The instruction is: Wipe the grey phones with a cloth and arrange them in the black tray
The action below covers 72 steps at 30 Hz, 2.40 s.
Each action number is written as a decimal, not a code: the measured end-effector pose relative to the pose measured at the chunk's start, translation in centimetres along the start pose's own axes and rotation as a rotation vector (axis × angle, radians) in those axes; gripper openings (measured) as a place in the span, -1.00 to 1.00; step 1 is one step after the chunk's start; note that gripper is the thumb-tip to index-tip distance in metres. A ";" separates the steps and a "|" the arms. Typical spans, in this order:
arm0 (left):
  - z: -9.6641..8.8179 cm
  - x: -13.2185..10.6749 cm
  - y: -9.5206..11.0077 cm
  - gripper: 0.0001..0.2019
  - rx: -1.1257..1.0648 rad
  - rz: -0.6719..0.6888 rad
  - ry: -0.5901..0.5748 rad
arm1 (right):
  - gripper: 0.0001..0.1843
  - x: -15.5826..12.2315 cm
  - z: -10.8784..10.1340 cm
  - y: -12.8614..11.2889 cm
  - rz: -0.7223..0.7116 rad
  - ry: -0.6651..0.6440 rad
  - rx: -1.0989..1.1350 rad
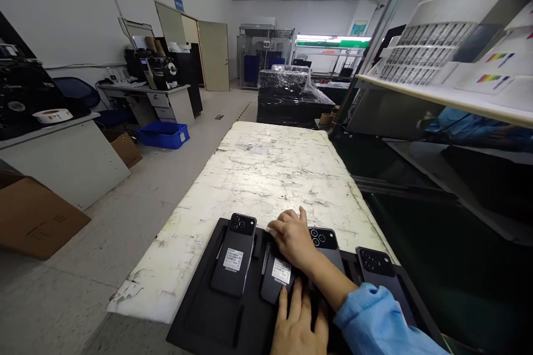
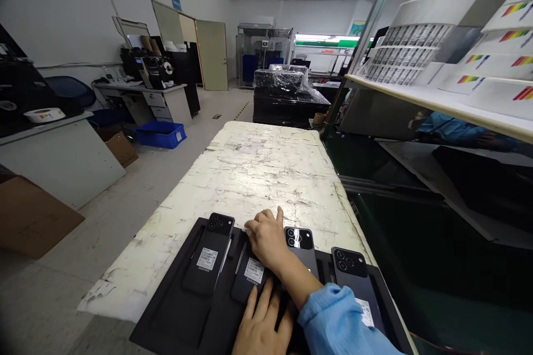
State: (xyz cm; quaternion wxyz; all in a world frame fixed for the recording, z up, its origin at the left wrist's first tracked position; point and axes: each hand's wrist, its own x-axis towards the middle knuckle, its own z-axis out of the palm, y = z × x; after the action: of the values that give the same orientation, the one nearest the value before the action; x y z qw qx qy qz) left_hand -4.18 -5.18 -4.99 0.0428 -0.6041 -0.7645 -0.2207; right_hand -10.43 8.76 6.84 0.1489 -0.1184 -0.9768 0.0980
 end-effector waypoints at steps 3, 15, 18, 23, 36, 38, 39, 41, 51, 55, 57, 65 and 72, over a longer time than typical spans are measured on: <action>0.5 -0.3 -0.1 -0.49 0.030 -0.008 0.019 | -0.75 1.2 0.1 0.4 0.075 0.061 -0.060; -1.4 0.7 0.2 -0.36 0.072 0.049 0.179 | -0.81 -6.6 -0.8 2.2 0.161 0.208 -0.147; -1.5 0.6 0.1 -0.37 0.053 0.055 0.153 | -0.80 -6.4 -0.6 1.3 0.137 0.206 -0.077; -1.4 0.5 -0.1 -0.35 0.034 0.051 0.089 | -0.80 -3.9 -0.3 0.0 0.180 0.136 -0.015; -1.6 0.2 0.1 -0.36 -0.016 0.003 -0.017 | -0.83 -2.1 -3.1 1.9 0.016 -0.186 0.219; -1.5 0.2 0.2 -0.38 -0.009 0.012 0.008 | -0.82 -2.8 -4.1 3.2 0.065 -0.203 0.206; -1.5 0.2 0.3 -0.39 -0.004 0.016 0.023 | -0.81 -2.9 -4.5 3.9 0.094 -0.202 0.188; -1.5 0.2 0.4 -0.39 0.011 0.014 0.059 | -0.77 -2.9 -5.0 5.0 0.142 -0.182 0.126; -1.4 0.5 0.3 -0.41 0.105 0.040 0.258 | -0.84 -0.6 -3.0 2.1 -0.115 -0.151 0.063; -1.1 0.4 0.3 -0.42 0.118 0.035 0.234 | -0.80 -0.2 -4.1 4.6 -0.047 -0.138 -0.048; -0.9 0.4 0.3 -0.42 0.119 0.048 0.215 | -0.76 -0.1 -4.9 6.1 0.034 -0.101 -0.142; -1.8 0.2 0.3 -0.41 0.007 -0.007 0.037 | -0.79 -1.5 -2.8 2.9 -0.121 -0.031 -0.017; -1.5 0.2 0.3 -0.42 0.013 0.002 0.047 | -0.77 -0.7 -4.6 7.5 0.110 0.059 -0.077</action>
State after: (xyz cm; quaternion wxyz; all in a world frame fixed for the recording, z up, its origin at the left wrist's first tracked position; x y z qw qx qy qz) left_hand -4.20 -5.54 -3.52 0.0651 -0.5991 -0.7642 -0.2297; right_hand -6.85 16.42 9.24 0.1675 -0.1802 -0.9671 0.0646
